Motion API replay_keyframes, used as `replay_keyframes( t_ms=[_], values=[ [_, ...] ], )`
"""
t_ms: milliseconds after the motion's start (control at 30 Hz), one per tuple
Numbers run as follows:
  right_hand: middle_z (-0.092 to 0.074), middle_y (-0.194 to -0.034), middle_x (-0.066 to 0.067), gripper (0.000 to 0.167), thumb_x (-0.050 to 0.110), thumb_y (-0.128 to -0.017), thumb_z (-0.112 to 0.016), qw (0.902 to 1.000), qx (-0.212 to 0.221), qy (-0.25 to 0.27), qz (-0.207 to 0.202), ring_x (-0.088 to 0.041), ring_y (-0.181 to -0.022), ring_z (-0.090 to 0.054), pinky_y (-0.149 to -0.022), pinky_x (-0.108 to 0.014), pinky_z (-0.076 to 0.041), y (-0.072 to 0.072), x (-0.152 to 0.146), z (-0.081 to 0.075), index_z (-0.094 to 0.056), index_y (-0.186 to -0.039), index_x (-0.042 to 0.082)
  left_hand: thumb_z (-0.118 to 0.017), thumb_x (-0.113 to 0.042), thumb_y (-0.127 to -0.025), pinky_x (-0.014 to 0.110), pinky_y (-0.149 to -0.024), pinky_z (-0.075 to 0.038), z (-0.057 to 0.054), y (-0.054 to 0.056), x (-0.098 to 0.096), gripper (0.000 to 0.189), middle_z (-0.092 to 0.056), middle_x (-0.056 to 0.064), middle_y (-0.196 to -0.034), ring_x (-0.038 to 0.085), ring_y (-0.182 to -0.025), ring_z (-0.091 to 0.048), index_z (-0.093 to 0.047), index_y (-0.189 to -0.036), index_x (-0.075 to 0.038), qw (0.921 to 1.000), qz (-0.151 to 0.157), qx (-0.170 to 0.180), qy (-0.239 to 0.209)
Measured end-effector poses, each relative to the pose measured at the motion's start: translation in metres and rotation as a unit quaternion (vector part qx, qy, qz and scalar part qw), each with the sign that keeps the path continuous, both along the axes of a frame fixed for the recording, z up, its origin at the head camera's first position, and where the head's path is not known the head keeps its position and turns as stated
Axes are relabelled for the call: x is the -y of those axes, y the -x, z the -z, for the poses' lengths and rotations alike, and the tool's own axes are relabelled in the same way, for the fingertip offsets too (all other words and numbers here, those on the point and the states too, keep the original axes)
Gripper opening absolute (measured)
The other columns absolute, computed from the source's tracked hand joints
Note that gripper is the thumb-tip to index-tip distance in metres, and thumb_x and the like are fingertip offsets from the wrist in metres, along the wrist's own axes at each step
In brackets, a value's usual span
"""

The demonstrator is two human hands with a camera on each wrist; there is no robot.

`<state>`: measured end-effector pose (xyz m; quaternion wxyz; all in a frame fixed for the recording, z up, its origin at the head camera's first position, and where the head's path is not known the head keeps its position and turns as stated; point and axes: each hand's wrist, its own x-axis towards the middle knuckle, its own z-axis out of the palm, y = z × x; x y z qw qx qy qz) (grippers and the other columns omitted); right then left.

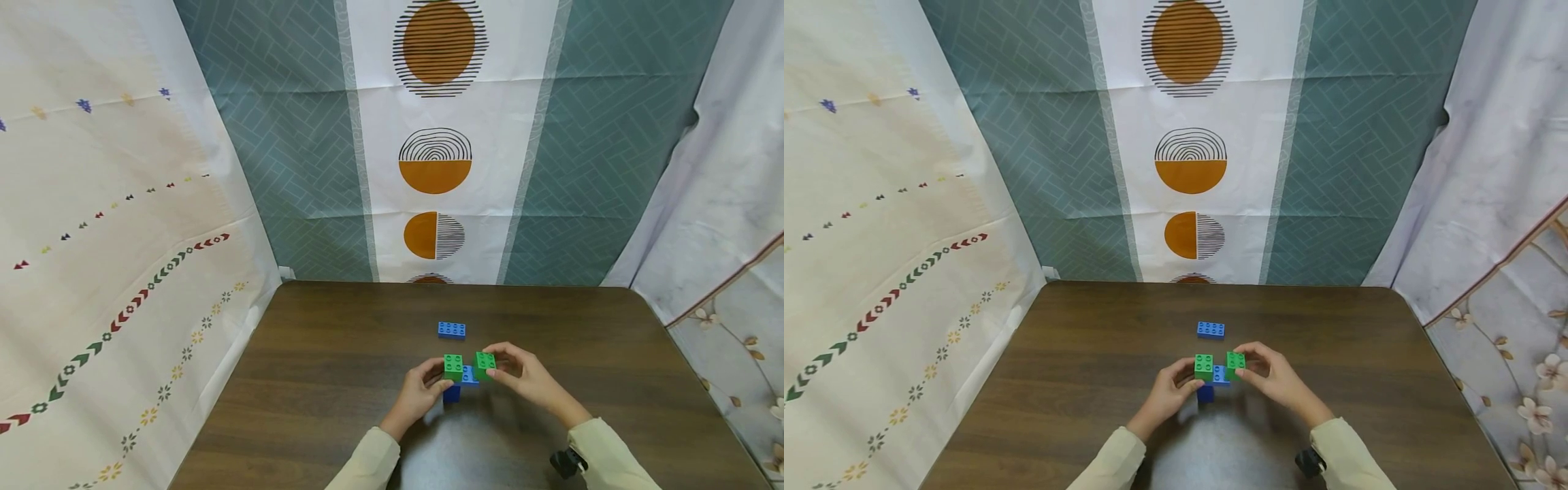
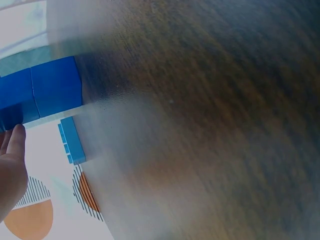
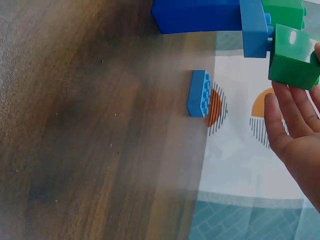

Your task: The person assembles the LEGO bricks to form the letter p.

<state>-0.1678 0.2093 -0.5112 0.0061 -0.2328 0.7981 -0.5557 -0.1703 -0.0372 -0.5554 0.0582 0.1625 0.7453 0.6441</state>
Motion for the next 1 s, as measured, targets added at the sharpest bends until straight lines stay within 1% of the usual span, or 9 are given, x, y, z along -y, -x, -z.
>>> replay_keyframes(
  t_ms=[167,300,533,600,767,800,867,1000],
  values=[
    [-0.063,-0.112,-0.014,0.030,0.008,-0.090,-0.068,0.9997,-0.023,-0.005,-0.006,-0.019,-0.091,-0.064,-0.078,-0.028,-0.056,-0.0015,0.0029,-0.0001,-0.058,-0.118,0.005,-0.068,-0.007,-0.089,0.026,-0.092,-0.051,0.0024,0.0013,-0.0008,0.037,-0.063,0.015,-0.120,0.026,-0.114,-0.060,-0.059,-0.125,-0.001,1.0000,-0.003,-0.002,-0.002],
    [-0.063,-0.110,-0.009,0.030,0.011,-0.089,-0.069,0.9996,-0.022,-0.017,0.001,-0.014,-0.091,-0.063,-0.080,-0.027,-0.055,-0.0021,0.0036,-0.0015,-0.060,-0.117,0.008,-0.068,-0.004,-0.088,0.028,-0.092,-0.051,0.0032,0.0022,-0.0014,0.036,-0.064,0.016,-0.119,0.028,-0.113,-0.060,-0.060,-0.123,0.000,0.9999,-0.007,-0.013,-0.005],
    [-0.064,-0.109,-0.007,0.029,0.012,-0.089,-0.070,0.9994,-0.018,-0.028,0.009,-0.015,-0.092,-0.064,-0.079,-0.029,-0.055,-0.0012,0.0056,-0.0032,-0.062,-0.116,0.009,-0.067,0.001,-0.087,0.031,-0.091,-0.052,0.0013,0.0015,-0.0020,0.035,-0.063,0.020,-0.119,0.033,-0.112,-0.060,-0.060,-0.122,0.003,0.9996,-0.006,-0.023,-0.014],
    [-0.064,-0.108,-0.005,0.029,0.014,-0.088,-0.071,0.9992,-0.013,-0.035,0.013,-0.015,-0.092,-0.064,-0.079,-0.031,-0.055,-0.0005,0.0066,-0.0044,-0.062,-0.116,0.011,-0.068,0.001,-0.087,0.031,-0.091,-0.052,0.0011,0.0020,-0.0021,0.035,-0.063,0.020,-0.118,0.032,-0.112,-0.060,-0.060,-0.121,0.003,0.9996,-0.007,-0.025,-0.010],
    [-0.063,-0.106,-0.002,0.029,0.017,-0.087,-0.073,0.9984,-0.006,-0.049,0.029,-0.016,-0.093,-0.062,-0.078,-0.034,-0.055,0.0018,0.0093,-0.0051,-0.064,-0.115,0.013,-0.068,-0.004,-0.088,0.027,-0.092,-0.050,0.0002,0.0036,-0.0016,0.035,-0.063,0.016,-0.119,0.026,-0.113,-0.061,-0.060,-0.122,0.000,0.9998,-0.011,-0.015,0.000],
    [-0.063,-0.105,-0.002,0.029,0.016,-0.087,-0.073,0.9984,-0.007,-0.047,0.032,-0.016,-0.092,-0.062,-0.077,-0.034,-0.055,0.0018,0.0097,-0.0046,-0.064,-0.115,0.013,-0.068,-0.004,-0.088,0.027,-0.092,-0.050,0.0006,0.0039,-0.0014,0.035,-0.063,0.016,-0.119,0.026,-0.113,-0.061,-0.060,-0.122,0.000,0.9998,-0.010,-0.019,0.002],
    [-0.063,-0.105,-0.004,0.029,0.015,-0.087,-0.073,0.9984,-0.012,-0.044,0.032,-0.017,-0.091,-0.063,-0.076,-0.032,-0.055,0.0010,0.0103,-0.0033,-0.064,-0.115,0.011,-0.068,-0.005,-0.088,0.027,-0.093,-0.050,0.0012,0.0037,-0.0010,0.035,-0.063,0.016,-0.120,0.026,-0.113,-0.060,-0.060,-0.122,0.000,0.9998,-0.008,-0.017,0.002],
    [-0.063,-0.106,-0.006,0.030,0.015,-0.088,-0.072,0.9988,-0.009,-0.034,0.034,-0.014,-0.089,-0.063,-0.073,-0.027,-0.055,-0.0016,0.0105,-0.0012,-0.064,-0.116,0.010,-0.068,-0.005,-0.088,0.027,-0.093,-0.050,0.0020,0.0022,-0.0006,0.036,-0.063,0.017,-0.120,0.027,-0.113,-0.060,-0.060,-0.123,0.001,0.9998,-0.006,-0.018,0.003]
  ],
)
